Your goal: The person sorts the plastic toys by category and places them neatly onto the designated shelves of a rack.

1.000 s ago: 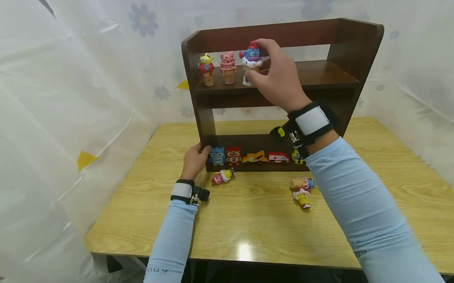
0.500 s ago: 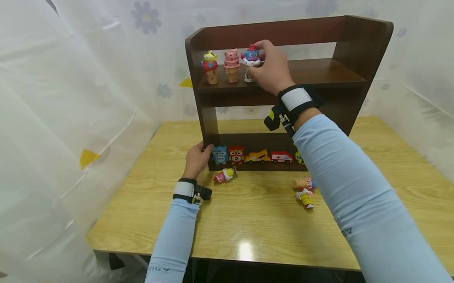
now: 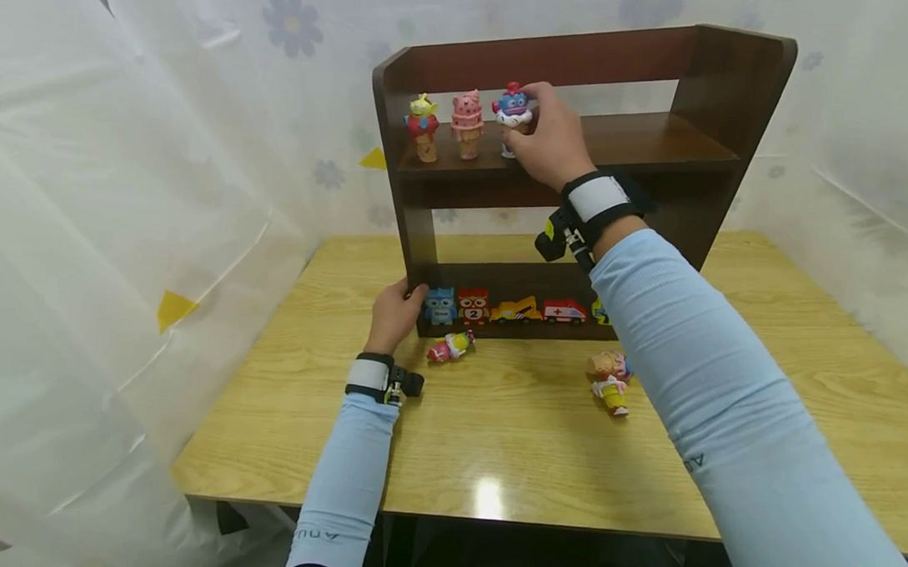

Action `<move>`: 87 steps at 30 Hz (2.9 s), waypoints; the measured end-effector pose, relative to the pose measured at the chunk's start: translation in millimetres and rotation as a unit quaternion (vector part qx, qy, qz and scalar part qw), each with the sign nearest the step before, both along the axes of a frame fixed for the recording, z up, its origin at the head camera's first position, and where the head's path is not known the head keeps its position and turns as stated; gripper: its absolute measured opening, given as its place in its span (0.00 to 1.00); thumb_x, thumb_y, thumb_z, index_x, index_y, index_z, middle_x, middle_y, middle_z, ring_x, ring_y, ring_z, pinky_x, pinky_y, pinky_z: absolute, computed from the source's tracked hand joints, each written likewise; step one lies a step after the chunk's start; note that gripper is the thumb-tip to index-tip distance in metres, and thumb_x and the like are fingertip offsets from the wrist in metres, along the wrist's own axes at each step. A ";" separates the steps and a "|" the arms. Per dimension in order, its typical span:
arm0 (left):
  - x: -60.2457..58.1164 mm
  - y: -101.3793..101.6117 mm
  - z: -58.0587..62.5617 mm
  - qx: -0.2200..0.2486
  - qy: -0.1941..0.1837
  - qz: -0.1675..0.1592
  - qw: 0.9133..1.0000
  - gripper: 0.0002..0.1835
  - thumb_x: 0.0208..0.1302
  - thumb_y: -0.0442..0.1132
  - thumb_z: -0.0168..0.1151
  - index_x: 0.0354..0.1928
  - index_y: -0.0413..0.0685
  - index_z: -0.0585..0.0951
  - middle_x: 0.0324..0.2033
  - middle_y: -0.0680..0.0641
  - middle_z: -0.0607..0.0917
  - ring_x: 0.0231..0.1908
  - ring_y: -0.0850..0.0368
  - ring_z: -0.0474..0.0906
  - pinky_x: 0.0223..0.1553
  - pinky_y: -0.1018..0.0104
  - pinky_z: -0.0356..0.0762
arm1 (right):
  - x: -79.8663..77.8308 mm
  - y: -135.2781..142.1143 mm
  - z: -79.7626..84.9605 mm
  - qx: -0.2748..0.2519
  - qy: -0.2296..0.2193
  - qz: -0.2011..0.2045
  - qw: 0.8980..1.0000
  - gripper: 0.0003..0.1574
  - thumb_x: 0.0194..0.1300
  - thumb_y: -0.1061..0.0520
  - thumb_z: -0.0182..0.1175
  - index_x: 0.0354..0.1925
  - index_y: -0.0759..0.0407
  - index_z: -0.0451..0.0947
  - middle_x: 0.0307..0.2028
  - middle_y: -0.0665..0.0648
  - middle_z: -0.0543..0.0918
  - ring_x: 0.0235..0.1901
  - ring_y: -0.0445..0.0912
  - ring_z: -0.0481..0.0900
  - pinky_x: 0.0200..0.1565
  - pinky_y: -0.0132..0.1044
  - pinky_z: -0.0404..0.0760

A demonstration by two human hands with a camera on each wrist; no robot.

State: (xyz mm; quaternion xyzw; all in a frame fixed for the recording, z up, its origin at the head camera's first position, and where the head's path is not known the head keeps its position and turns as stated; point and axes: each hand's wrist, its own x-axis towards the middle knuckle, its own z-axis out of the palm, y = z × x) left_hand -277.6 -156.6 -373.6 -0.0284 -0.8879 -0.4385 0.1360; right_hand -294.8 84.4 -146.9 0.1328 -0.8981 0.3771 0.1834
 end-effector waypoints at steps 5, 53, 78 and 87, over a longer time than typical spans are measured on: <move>0.8 -1.8 -0.4 -0.002 -0.005 0.003 1.000 0.23 0.74 0.51 0.51 0.62 0.46 0.79 0.48 0.39 0.86 0.43 0.46 0.80 0.40 0.56 0.75 | -0.5 -0.9 -1.4 0.003 0.003 0.000 1.000 0.39 0.72 0.54 0.56 0.74 0.58 0.53 0.64 0.61 0.74 0.57 0.49 0.74 0.60 0.39 0.76; 2.6 -3.9 -3.2 0.000 0.020 0.006 1.000 0.19 0.73 0.49 0.51 0.53 0.44 0.83 0.22 0.47 0.75 0.28 0.50 0.74 0.31 0.63 0.68 | 88.0 162.1 -201.2 0.208 -0.193 0.013 0.959 0.44 0.74 0.35 0.47 0.57 0.76 0.73 0.52 0.76 0.80 0.47 0.67 0.81 0.44 0.56 0.80; 1.9 -3.1 -1.4 0.009 0.003 0.005 1.000 0.22 0.73 0.51 0.51 0.56 0.45 0.82 0.29 0.42 0.81 0.31 0.49 0.75 0.32 0.63 0.69 | 86.3 142.6 -233.6 0.174 -0.190 0.054 0.965 0.40 0.68 0.42 0.60 0.61 0.73 0.71 0.51 0.73 0.81 0.46 0.61 0.81 0.50 0.57 0.78; 3.1 -2.6 -0.3 0.009 0.010 0.009 1.000 0.21 0.73 0.49 0.52 0.56 0.44 0.82 0.25 0.45 0.79 0.27 0.52 0.73 0.28 0.65 0.68 | 85.6 139.5 -236.4 0.124 -0.174 0.047 0.976 0.38 0.64 0.49 0.63 0.65 0.67 0.68 0.55 0.72 0.78 0.52 0.63 0.79 0.50 0.55 0.78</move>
